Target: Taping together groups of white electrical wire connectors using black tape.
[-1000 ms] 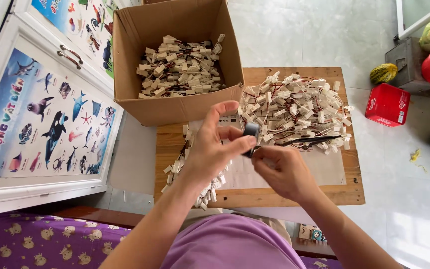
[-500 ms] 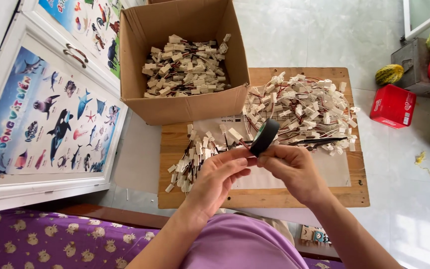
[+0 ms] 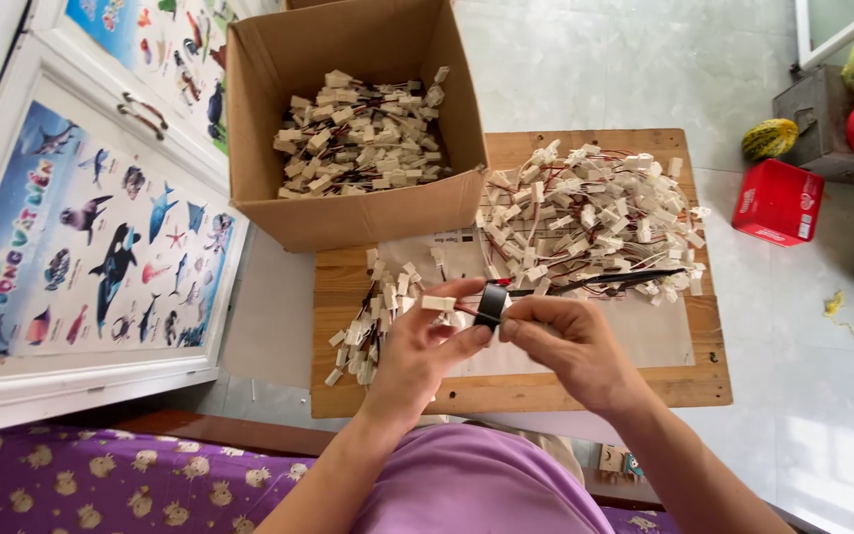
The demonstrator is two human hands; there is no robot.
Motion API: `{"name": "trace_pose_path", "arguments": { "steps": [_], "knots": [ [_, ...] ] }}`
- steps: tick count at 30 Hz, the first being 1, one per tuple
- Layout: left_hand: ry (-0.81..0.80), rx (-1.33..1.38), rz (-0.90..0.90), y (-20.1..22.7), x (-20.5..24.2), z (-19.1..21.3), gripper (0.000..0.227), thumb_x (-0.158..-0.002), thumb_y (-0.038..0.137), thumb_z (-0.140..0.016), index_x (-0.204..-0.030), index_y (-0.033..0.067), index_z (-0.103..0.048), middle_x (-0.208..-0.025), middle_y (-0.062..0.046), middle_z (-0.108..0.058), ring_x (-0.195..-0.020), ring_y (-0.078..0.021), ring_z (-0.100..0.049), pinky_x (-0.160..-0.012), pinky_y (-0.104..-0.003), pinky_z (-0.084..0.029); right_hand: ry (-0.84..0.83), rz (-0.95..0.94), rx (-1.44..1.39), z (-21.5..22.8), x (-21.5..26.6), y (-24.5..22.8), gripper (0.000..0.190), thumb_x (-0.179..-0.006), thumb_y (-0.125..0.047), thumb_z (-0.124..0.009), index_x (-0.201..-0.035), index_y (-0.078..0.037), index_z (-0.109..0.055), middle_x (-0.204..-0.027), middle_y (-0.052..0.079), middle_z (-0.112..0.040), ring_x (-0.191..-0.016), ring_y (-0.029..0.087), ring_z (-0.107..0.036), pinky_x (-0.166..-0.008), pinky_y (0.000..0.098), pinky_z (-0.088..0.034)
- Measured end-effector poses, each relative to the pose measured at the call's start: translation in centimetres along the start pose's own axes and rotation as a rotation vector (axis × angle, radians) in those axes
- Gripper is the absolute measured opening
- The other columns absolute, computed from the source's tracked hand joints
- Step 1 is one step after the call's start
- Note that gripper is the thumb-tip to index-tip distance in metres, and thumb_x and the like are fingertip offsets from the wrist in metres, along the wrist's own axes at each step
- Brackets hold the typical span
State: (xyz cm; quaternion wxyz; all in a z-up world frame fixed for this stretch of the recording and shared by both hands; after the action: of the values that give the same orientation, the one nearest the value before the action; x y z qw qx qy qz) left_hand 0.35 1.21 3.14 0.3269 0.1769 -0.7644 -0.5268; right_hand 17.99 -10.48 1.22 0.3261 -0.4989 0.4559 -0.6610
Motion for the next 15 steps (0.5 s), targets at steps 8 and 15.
{"name": "trace_pose_path", "arguments": {
  "steps": [8, 15],
  "knots": [
    [-0.011, -0.730, -0.493, 1.1, 1.7, 0.2, 0.050, -0.097, 0.016, -0.063, -0.144, -0.0005, -0.058, -0.095, -0.008, -0.072, -0.091, -0.0254, -0.063, -0.088, -0.040, -0.047, 0.188, 0.230, 0.473, -3.3, 0.3, -4.0, 0.022, -0.089, -0.019, -0.073, -0.107, -0.006, -0.069, -0.081, 0.006, -0.076, -0.069, 0.021, -0.075, -0.061, 0.0343, -0.056],
    [0.016, -0.437, 0.097, -0.7, 0.4, 1.6, 0.019, -0.095, 0.018, -0.064, -0.090, 0.0024, -0.073, -0.065, -0.003, -0.072, -0.057, -0.0110, -0.067, -0.054, -0.030, -0.054, 0.313, 0.629, 0.737, -5.6, 0.9, -3.1, 0.018, -0.088, -0.001, -0.068, -0.105, -0.004, -0.066, -0.095, 0.011, -0.071, -0.085, 0.031, -0.068, -0.072, 0.0398, -0.054]
  ]
}}
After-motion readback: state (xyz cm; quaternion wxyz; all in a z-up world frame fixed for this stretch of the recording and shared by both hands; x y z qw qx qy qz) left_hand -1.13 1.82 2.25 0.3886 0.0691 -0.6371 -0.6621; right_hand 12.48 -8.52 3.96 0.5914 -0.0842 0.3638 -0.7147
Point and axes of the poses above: each hand's wrist, its own x-axis away from the middle knuckle, its own z-axis out of the back of the hand, y = z × x, the point moved 1 cm from there along -x, towards the middle knuckle
